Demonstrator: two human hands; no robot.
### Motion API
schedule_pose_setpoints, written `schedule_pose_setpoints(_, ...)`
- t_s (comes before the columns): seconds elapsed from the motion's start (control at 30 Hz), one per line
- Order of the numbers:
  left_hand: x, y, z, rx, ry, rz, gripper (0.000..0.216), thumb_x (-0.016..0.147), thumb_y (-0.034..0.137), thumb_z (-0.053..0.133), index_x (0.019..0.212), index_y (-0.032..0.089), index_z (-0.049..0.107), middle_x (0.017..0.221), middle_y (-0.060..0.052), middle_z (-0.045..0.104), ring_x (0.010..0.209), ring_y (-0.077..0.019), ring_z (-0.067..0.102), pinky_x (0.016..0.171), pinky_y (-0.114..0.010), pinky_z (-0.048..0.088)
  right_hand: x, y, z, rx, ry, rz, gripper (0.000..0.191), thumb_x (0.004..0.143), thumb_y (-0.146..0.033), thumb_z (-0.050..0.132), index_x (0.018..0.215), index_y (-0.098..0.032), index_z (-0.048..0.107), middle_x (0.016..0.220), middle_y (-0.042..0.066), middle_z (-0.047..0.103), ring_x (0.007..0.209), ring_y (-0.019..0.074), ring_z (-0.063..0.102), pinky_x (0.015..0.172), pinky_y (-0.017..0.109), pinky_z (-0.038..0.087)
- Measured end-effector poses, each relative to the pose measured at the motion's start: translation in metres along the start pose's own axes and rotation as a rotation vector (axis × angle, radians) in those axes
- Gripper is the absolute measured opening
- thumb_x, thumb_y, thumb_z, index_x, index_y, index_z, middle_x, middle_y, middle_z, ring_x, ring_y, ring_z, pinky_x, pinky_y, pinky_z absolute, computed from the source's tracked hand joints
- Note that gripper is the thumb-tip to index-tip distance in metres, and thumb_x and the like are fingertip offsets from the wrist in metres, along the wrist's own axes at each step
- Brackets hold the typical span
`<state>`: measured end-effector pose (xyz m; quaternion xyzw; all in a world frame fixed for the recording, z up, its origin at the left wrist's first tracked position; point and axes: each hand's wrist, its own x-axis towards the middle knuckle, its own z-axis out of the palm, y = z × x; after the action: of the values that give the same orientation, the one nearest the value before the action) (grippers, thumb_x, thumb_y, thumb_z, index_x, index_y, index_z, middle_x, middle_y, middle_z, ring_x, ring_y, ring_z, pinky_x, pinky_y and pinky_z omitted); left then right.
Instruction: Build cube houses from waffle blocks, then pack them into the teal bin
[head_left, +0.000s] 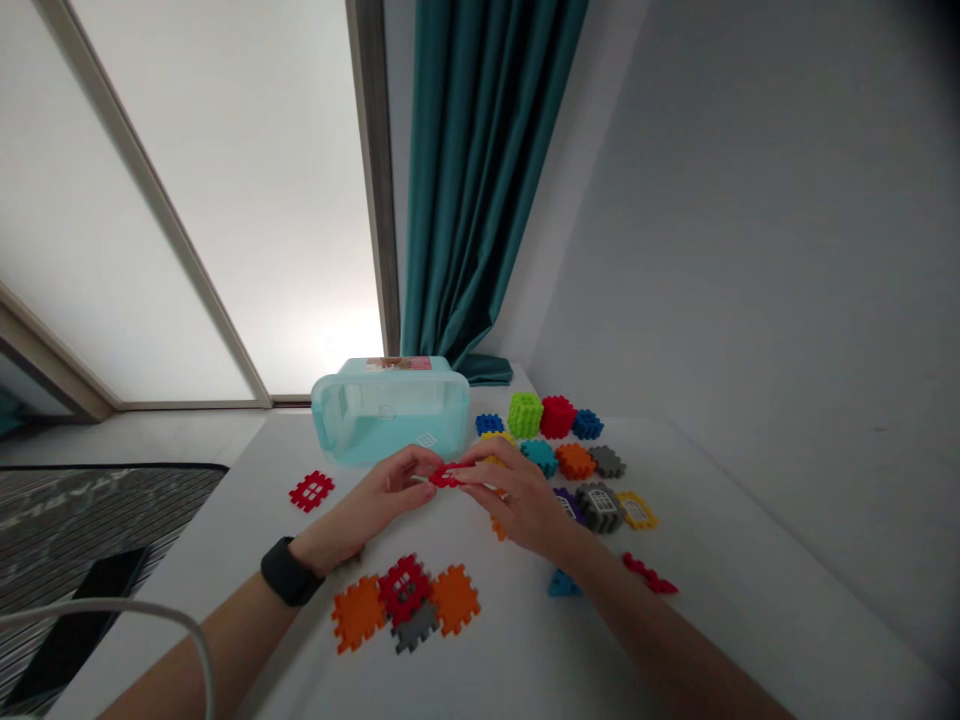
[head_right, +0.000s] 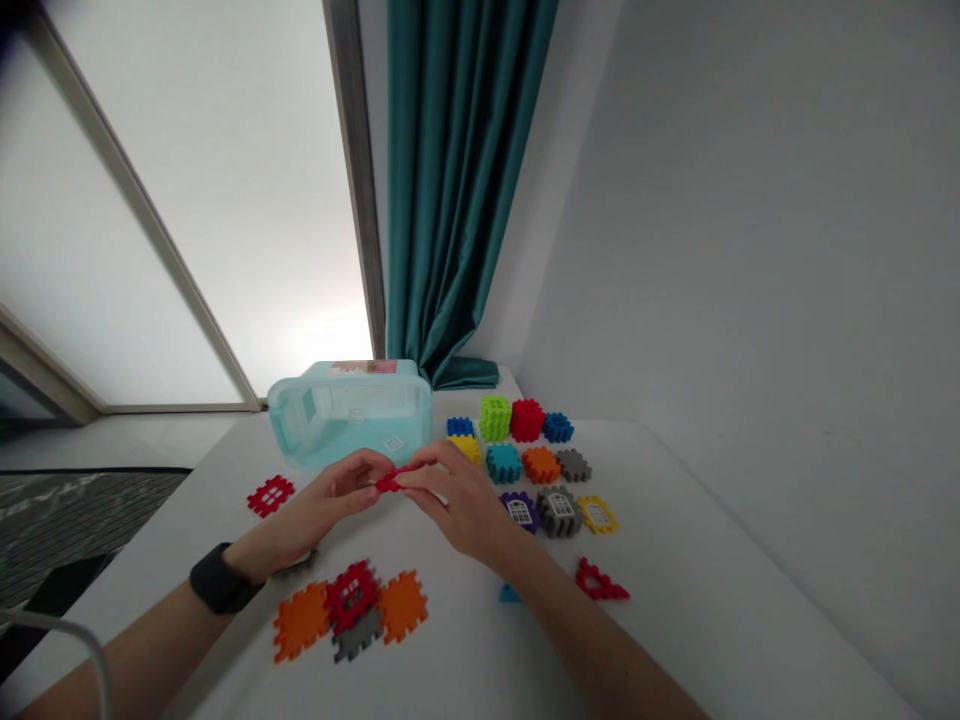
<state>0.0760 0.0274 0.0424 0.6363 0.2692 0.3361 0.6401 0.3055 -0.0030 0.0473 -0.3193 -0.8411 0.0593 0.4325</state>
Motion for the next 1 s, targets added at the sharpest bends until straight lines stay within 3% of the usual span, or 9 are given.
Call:
schedule_pose_setpoints(0.1, 0.001, -0.002, -0.002, 0.133, 0.066, 0.112, 0.028, 0.088, 0.035, 0.07, 0.11, 0.022, 0.057, 0.11, -0.005, 0.062, 0.097, -0.0192, 0.061, 0.088, -0.035, 0.05, 0.0, 0.001, -0.002, -0.024, -0.016, 0.027, 0.017, 0.099, -0.021, 0.055, 0.11, -0.028, 0.066, 0.112, 0.008, 0.062, 0.105, 0.0204, 0.063, 0.091, 0.039, 0.056)
schedule_pose_setpoints(0.2, 0.0, -0.002, -0.003, 0.454, 0.167, 0.306, 0.027, 0.088, 0.03, 0.07, 0.111, 0.023, 0.057, 0.111, -0.006, 0.061, 0.105, -0.0212, 0.06, 0.096, -0.039, 0.048, 0.0, 0.003, -0.004, -0.02, -0.047, 0.073, 0.017, 0.096, -0.023, 0.06, 0.112, -0.026, 0.064, 0.121, 0.01, 0.059, 0.114, 0.0225, 0.061, 0.098, 0.042, 0.053)
schedule_pose_setpoints(0.3, -0.004, -0.004, -0.002, 0.715, 0.215, 0.46, 0.023, 0.09, 0.026, 0.067, 0.111, 0.024, 0.057, 0.116, -0.008, 0.06, 0.111, -0.023, 0.058, 0.098, -0.04, 0.048, 0.0, 0.005, -0.004, 0.01, -0.091, 0.121, 0.034, 0.091, -0.027, 0.067, 0.123, -0.024, 0.057, 0.132, 0.013, 0.055, 0.125, 0.0255, 0.056, 0.105, 0.045, 0.05)
schedule_pose_setpoints(0.4, -0.007, -0.008, 0.001, 0.835, 0.218, 0.555, 0.023, 0.091, 0.025, 0.067, 0.111, 0.024, 0.056, 0.12, -0.009, 0.061, 0.113, -0.0241, 0.059, 0.098, -0.041, 0.049, -0.001, 0.006, -0.002, 0.006, -0.111, 0.138, 0.044, 0.089, -0.03, 0.069, 0.129, -0.024, 0.051, 0.132, 0.013, 0.058, 0.125, 0.0268, 0.056, 0.106, 0.047, 0.049)
schedule_pose_setpoints(0.67, -0.008, -0.011, 0.002, 0.918, 0.223, 0.574, 0.024, 0.091, 0.028, 0.066, 0.111, 0.024, 0.055, 0.116, -0.009, 0.064, 0.111, -0.0248, 0.06, 0.096, -0.04, 0.049, -0.002, 0.003, -0.003, -0.093, -0.118, 0.09, 0.046, 0.09, -0.033, 0.068, 0.132, -0.024, 0.05, 0.127, 0.013, 0.064, 0.12, 0.0288, 0.06, 0.104, 0.05, 0.049)
schedule_pose_setpoints(0.83, -0.006, -0.013, 0.001, 0.962, 0.26, 0.533, 0.04, 0.089, 0.03, 0.068, 0.124, 0.023, 0.052, 0.117, -0.01, 0.063, 0.111, -0.0263, 0.058, 0.096, -0.042, 0.049, -0.002, 0.003, -0.003, -0.138, -0.097, 0.066, 0.042, 0.091, -0.032, 0.066, 0.13, -0.024, 0.053, 0.125, 0.012, 0.066, 0.118, 0.0291, 0.061, 0.104, 0.051, 0.049)
schedule_pose_setpoints(1.0, -0.004, -0.016, -0.001, 1.016, 0.292, 0.528, 0.042, 0.086, 0.032, 0.07, 0.125, 0.022, 0.056, 0.123, -0.012, 0.059, 0.114, -0.0277, 0.056, 0.098, -0.043, 0.048, -0.001, 0.002, -0.004, -0.146, -0.075, 0.022, 0.042, 0.091, -0.033, 0.068, 0.129, -0.024, 0.053, 0.123, 0.011, 0.068, 0.116, 0.0276, 0.063, 0.103, 0.05, 0.049)
